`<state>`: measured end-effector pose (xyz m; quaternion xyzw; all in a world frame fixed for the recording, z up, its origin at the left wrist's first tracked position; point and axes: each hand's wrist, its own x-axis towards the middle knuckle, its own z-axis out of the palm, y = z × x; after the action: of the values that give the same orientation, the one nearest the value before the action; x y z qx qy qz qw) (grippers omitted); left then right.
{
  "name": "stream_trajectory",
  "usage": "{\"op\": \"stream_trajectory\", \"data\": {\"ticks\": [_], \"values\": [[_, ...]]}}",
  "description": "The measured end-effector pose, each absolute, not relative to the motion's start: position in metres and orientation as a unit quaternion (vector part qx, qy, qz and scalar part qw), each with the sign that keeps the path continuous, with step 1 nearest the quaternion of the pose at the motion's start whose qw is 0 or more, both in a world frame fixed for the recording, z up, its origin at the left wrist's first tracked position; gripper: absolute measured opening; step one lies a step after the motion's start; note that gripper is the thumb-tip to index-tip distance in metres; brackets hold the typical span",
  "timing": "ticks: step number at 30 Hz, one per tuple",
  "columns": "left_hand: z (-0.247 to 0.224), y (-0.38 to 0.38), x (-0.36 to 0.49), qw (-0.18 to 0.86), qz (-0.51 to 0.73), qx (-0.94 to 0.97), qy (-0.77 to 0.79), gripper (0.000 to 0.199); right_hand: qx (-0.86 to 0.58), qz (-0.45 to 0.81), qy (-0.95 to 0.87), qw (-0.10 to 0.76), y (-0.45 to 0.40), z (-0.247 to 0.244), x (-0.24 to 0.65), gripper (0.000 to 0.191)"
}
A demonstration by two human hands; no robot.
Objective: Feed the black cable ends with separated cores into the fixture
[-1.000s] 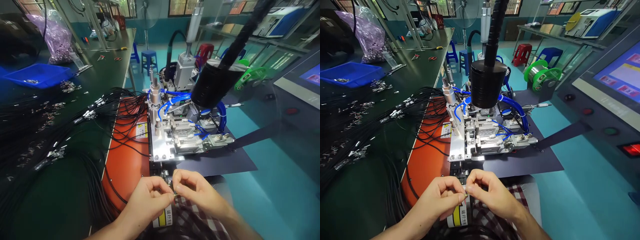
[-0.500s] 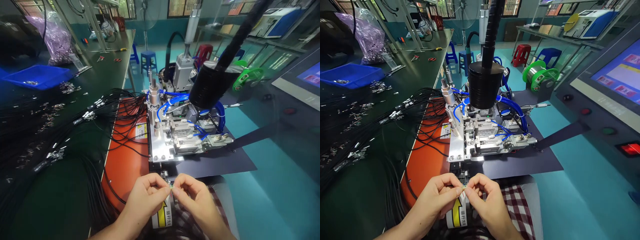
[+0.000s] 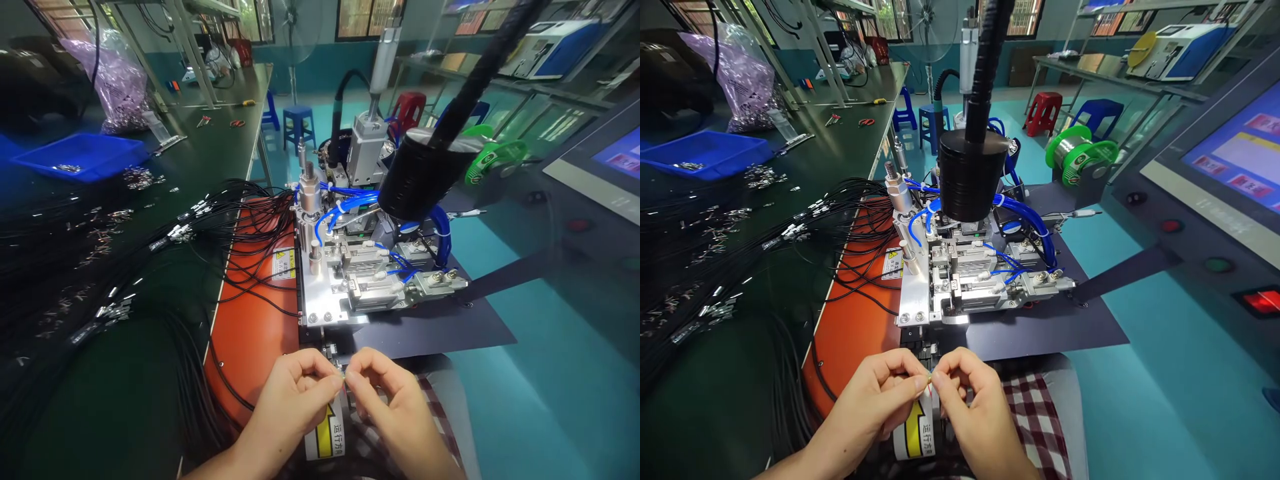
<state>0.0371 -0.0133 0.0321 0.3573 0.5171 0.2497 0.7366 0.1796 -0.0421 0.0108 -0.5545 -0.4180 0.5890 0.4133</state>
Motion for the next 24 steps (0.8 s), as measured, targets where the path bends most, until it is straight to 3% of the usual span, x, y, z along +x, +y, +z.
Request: {"op": "stream_trajectory", "data": {"ticks": [4, 10, 24], "values": [[0.0324, -0.0142, 0.0364, 0.715, 0.24, 0.387, 0.531, 0.022, -0.564, 0.562, -0.447, 0.408, -0.044, 0.0107, 0.1781, 0.023], [0.033, -0.0118, 0.0364, 0.721, 0.24, 0.373, 0.533, 0.021, -0.534, 0.631, -0.385, 0.41, -0.0404, 0.0044, 0.184, 0.026], [0.0338, -0.0142, 0.0369, 0.69, 0.213, 0.421, 0.548, 0.017, -0.58, 0.58, -0.434, 0.373, -0.0402, 0.0097, 0.1837, 0.021]]}}
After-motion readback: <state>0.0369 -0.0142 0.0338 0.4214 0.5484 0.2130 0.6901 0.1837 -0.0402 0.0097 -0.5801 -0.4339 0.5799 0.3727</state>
